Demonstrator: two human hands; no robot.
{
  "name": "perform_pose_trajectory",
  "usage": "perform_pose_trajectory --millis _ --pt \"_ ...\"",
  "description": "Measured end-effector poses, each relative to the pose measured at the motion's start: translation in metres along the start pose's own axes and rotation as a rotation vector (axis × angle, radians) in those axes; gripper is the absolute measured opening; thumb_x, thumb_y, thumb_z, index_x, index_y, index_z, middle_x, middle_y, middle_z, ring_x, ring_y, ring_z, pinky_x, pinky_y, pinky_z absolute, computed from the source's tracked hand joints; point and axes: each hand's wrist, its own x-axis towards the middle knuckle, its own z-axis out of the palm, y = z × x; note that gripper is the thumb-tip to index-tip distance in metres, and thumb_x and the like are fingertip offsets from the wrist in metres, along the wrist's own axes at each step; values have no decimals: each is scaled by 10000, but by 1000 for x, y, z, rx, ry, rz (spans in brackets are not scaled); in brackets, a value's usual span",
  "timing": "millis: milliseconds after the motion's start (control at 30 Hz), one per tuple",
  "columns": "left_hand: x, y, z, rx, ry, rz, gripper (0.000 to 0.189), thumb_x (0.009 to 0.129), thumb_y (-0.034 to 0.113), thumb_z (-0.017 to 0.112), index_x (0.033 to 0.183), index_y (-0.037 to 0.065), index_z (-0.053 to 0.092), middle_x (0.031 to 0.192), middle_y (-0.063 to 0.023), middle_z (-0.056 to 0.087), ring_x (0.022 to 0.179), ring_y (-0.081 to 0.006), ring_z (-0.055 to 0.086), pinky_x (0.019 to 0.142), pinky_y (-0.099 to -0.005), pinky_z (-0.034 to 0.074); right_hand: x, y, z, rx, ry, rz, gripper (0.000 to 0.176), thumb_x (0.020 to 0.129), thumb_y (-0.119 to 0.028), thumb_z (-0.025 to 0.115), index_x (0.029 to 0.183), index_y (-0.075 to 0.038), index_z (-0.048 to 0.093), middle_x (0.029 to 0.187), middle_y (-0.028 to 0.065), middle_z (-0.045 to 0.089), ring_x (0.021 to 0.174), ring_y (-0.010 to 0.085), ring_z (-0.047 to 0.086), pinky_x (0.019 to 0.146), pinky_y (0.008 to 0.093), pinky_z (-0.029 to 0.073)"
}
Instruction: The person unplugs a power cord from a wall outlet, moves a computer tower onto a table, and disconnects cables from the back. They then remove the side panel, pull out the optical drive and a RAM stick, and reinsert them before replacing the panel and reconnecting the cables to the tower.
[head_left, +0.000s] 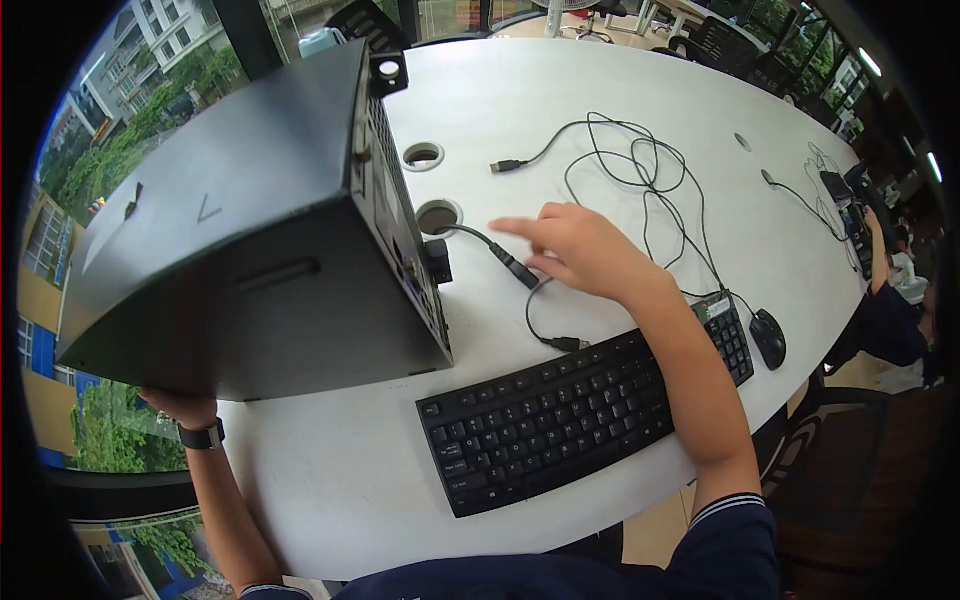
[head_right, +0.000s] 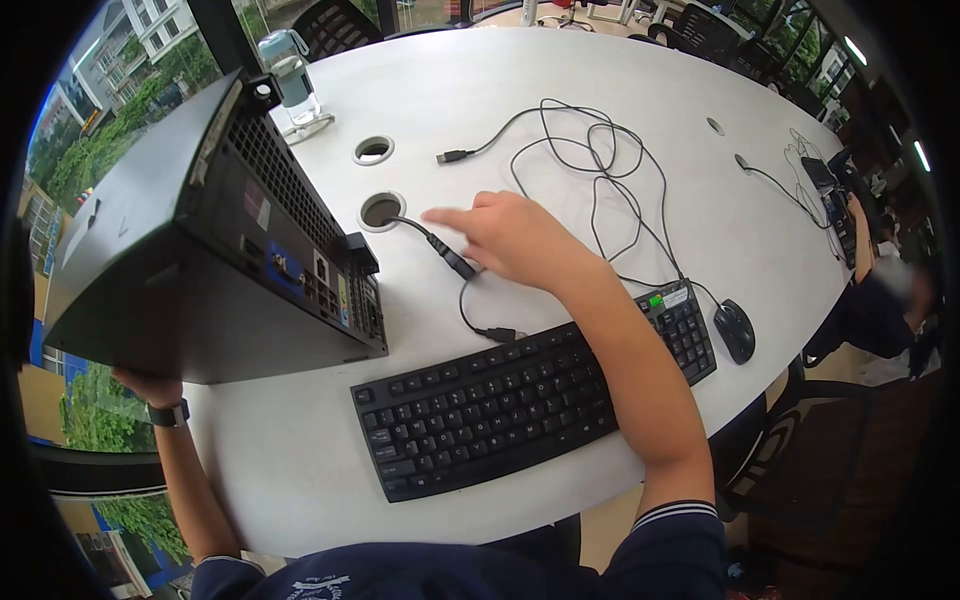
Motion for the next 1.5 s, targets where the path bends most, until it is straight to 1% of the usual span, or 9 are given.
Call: perform_pose_trajectory --millis 33,133,300,400,567,867,1067,1367,1500 --pt "0 -1 -2 -11 -43 -5 974 867 826 514 1556 147 407 1549 -90 467 1404 -325 468 1148 -540 413 3 3 9 -60 35 -189 384 890 -25 685 1247 -164 712 1211 75 689 1087 278 634 957 388 507" --pt "-2 2 14 38 19 17 978 871 841 481 1549 139 421 1545 -89 474 1404 -320 469 1157 -530 403 5 7 18 -235 64 -353 382 884 -10 677 1228 -172 716 1318 56 659 1278 273 578 1052 391 479" --pt "-7 9 40 89 113 23 985 876 863 417 1536 133 440 1526 -90 496 1392 -320 483 1153 -524 407 21 3 18 -78 115 -497 184 816 -120 789 981 -126 708 1271 51 683 1360 247 540 1118 438 427" --pt "-9 10 63 129 239 67 987 874 870 395 1526 132 453 1513 -93 509 1385 -322 489 1152 -531 406 18 -12 22 141 106 -534 194 819 -147 799 981 -106 699 1170 69 715 1307 237 583 1131 451 417" --pt "-13 14 68 106 305 70 980 872 871 396 1517 137 463 1507 -100 512 1385 -330 488 1151 -551 404 5 -19 21 416 -126 -406 205 957 -248 697 966 -44 678 819 75 623 847 258 621 1176 438 342" --pt "-12 15 64 105 315 62 988 857 872 430 1515 137 463 1504 -105 513 1381 -342 494 1145 -562 412 3 -39 2 461 -412 61 387 1050 -361 540 960 -16 692 824 61 658 1107 284 486 1089 402 370" --pt "-13 14 70 109 369 63 985 868 871 396 1507 125 471 1495 -110 523 1371 -343 506 1137 -551 424 4 -40 7 398 -448 64 423 1056 -377 502 978 -39 743 949 92 718 1240 324 445 1015 441 438" --pt "-19 12 92 146 370 79 962 894 853 344 1521 132 450 1507 -115 505 1383 -357 490 1127 -564 427 1 -59 1 505 -447 291 470 1068 -353 476 830 -46 740 705 153 668 666 294 646 756 417 533" --pt "-17 10 79 164 334 89 974 880 869 365 1527 146 449 1519 -99 497 1388 -351 484 1136 -563 420 -6 -54 20 384 -228 122 473 1069 -346 484 807 -45 737 708 141 685 715 326 674 762 419 537"
